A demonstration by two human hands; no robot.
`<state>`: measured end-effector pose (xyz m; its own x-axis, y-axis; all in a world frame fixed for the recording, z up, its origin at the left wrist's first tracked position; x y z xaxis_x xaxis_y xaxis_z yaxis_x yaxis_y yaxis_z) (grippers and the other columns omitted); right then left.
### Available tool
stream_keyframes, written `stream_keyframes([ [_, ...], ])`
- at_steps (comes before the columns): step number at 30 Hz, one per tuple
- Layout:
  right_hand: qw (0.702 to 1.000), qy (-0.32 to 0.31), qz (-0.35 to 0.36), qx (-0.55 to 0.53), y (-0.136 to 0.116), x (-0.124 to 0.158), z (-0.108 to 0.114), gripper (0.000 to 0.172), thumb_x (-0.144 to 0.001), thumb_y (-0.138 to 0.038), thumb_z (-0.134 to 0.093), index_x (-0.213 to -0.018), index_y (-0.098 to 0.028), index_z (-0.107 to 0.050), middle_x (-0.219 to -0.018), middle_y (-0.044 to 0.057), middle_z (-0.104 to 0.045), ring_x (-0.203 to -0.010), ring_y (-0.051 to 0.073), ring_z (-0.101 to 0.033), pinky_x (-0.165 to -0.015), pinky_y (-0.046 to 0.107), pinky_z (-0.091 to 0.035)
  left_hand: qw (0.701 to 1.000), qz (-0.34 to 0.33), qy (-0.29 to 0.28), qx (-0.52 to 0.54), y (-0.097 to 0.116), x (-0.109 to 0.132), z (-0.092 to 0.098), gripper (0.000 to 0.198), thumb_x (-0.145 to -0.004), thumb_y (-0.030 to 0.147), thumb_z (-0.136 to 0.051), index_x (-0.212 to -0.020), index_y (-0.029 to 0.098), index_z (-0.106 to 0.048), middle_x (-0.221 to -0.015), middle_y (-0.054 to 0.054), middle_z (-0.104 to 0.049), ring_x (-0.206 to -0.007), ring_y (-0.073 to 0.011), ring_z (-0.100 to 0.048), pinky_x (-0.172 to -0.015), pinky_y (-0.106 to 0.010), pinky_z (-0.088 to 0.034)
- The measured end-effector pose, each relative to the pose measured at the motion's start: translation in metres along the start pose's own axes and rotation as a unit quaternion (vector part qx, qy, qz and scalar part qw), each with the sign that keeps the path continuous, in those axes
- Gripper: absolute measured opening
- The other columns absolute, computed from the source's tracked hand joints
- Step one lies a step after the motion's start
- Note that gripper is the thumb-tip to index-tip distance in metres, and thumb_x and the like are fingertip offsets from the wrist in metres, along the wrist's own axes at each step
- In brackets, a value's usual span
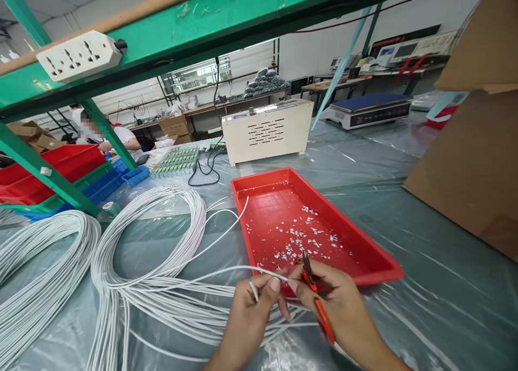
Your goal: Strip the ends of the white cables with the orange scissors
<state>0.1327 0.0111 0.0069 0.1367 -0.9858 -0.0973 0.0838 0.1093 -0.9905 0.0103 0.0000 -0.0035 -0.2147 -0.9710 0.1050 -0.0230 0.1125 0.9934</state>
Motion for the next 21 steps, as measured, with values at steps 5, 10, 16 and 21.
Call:
stream_keyframes([
  [5,0.998,-0.047,-0.006,-0.040,0.001,0.000,-0.011,0.012,-0.070,-0.023,-0.055,-0.061,-0.016,-0.052,-0.055,-0.002,-0.048,-0.052,0.012,-0.043,-0.050,0.021,-0.036,0.983,0.064,0.028,0.171,-0.014,-0.005,0.008,0.031,-0.070,0.040,-0.062,-0.078,0.010,-0.062,-0.042,0.008,-0.035,-0.036,-0.0015,-0.012,-0.039,-0.019,-0.007],
  [10,0.997,-0.068,-0.025,-0.016,0.002,0.002,-0.010,0.021,-0.071,-0.032,-0.058,-0.060,-0.016,-0.050,-0.054,-0.005,-0.040,-0.050,0.009,-0.037,-0.047,0.019,-0.032,0.973,0.032,0.060,0.221,-0.006,-0.006,0.014,0.029,-0.071,0.035,-0.062,-0.059,0.011,-0.051,-0.033,0.011,-0.026,-0.033,-0.0009,-0.009,-0.038,-0.019,-0.007],
  [16,0.970,-0.215,-0.079,-0.082,-0.003,0.014,-0.011,0.032,-0.071,-0.049,-0.055,-0.068,-0.017,-0.051,-0.060,-0.003,-0.043,-0.051,0.009,-0.040,-0.048,0.020,-0.034,0.974,-0.020,0.096,0.203,0.011,-0.002,0.022,0.025,-0.077,0.029,-0.057,-0.063,0.012,-0.046,-0.043,0.008,-0.045,-0.033,0.0002,-0.012,-0.038,-0.019,-0.008],
  [21,0.928,-0.327,-0.153,-0.089,-0.002,0.023,-0.017,0.049,-0.069,-0.064,-0.046,-0.063,-0.016,-0.047,-0.057,-0.002,-0.044,-0.042,0.006,-0.039,-0.041,0.019,-0.033,0.983,-0.046,0.087,0.156,0.015,0.001,0.022,0.027,-0.077,0.031,-0.056,-0.062,0.013,-0.044,-0.049,0.007,-0.044,-0.036,-0.0004,-0.015,-0.039,-0.019,-0.011],
])
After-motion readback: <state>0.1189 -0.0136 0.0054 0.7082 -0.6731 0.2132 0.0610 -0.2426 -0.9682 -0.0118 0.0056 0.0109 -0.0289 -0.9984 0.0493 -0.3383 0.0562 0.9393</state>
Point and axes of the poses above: each hand's wrist, its own x-axis away from the middle knuckle, its own z-axis out of the back of the hand, y = z × x, the point moved 4 cm from there along -x, towards the middle knuckle
